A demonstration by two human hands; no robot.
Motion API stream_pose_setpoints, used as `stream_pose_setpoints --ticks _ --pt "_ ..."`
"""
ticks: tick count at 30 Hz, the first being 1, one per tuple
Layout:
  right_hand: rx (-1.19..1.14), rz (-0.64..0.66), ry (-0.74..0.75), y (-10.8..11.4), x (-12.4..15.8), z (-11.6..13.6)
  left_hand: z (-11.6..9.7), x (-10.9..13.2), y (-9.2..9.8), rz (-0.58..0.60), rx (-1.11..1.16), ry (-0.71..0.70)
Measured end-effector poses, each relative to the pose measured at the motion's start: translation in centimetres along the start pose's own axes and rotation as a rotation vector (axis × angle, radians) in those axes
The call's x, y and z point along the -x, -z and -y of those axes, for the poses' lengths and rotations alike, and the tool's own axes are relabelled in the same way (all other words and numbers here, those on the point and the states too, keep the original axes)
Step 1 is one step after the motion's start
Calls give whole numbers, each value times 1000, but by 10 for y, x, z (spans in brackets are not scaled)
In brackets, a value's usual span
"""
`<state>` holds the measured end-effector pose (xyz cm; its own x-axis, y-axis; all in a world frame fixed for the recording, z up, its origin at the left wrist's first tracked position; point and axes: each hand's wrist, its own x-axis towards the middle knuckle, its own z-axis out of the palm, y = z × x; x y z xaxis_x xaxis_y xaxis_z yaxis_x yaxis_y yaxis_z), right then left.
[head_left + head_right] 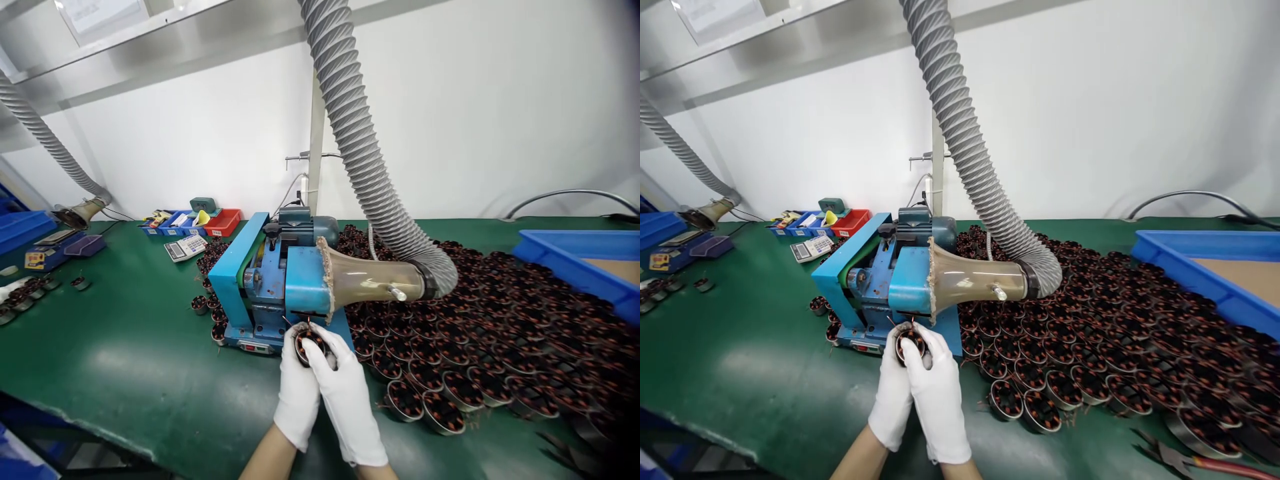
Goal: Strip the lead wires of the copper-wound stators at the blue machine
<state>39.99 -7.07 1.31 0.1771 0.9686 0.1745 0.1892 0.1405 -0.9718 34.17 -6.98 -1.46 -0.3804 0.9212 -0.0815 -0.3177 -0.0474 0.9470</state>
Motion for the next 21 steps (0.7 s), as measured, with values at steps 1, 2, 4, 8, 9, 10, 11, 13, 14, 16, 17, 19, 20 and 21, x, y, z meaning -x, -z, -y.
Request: stream_pose_setpoints --ticks 1,2,4,8,9,10,11,13,14,16,17,19,20,21 --pt "-11 2 6 1 -4 -2 0 -2 -1 16 -10 -14" --pt "-24 6 12 2 -8 -4 0 -4 -2 32 -24 -34" --pt "-52 17 19 4 -12 -6 -1 -6 -3 57 -66 -76" --pt "-83 35 -1 5 -15 -6 -6 -7 -5 82 -148 -132" --pt "-87 39 -6 5 -15 -4 -8 -6 -6 81 -153 -137" --pt "-93 42 -9 6 -15 -3 -9 -6 -7 81 -156 -139" --pt "-99 43 -10 6 -15 -2 -10 -6 -7 83 -156 -138" --pt "-114 45 -9 7 -16 0 -13 -6 -8 91 -156 -135" --pt "-121 45 -9 7 -16 1 -14 -7 -8 96 -156 -137" --pt "-117 49 -11 7 -17 2 -17 -8 -9 101 -159 -138" --pt "-110 50 -11 7 -17 3 -18 -9 -9 103 -160 -137" --pt "-100 40 -10 7 -17 4 -18 -9 -10 107 -162 -133" --pt "-101 32 -10 7 -15 4 -18 -7 -10 102 -163 -130" --pt "-105 23 -11 8 -12 4 -17 -4 -8 99 -167 -123"
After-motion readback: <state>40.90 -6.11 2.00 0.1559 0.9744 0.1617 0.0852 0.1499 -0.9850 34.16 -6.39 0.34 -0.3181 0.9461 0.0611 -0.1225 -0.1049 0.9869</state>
